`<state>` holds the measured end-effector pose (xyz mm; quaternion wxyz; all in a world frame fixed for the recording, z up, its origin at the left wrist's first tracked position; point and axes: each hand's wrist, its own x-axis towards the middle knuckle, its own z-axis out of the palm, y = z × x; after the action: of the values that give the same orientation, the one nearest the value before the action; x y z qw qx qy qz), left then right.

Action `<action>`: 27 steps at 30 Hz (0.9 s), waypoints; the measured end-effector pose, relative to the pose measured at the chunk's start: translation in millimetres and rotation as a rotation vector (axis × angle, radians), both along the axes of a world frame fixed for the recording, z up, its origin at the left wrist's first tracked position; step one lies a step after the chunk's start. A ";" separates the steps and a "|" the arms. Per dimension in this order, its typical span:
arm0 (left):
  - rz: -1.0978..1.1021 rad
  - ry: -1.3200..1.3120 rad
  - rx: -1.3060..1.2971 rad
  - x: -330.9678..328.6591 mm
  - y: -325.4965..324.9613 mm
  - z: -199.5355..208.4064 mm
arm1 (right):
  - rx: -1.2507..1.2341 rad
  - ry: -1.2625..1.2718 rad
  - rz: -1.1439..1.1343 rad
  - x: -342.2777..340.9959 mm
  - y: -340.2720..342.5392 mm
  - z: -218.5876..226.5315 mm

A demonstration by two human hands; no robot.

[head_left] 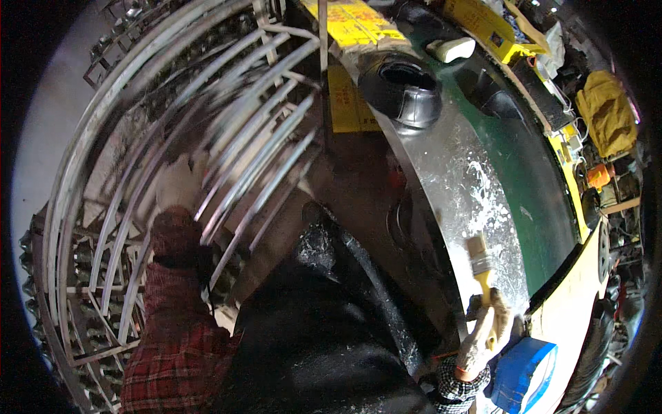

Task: The recorder uses a brush to apply a white adhesive or coating to shoe soles and components on a factory workbench.

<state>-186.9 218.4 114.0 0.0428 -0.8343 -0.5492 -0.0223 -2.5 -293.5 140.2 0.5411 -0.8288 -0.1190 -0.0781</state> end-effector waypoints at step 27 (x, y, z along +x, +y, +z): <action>0.778 -0.083 -0.831 -208.7 -22.3 -477.3 | -0.944 -0.483 0.267 105.9 162.0 -50.2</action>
<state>-395.6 196.1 -363.3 -0.3057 -0.5159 -0.7797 0.1802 103.4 -131.5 90.0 0.0725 -0.9178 -0.3663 -0.1351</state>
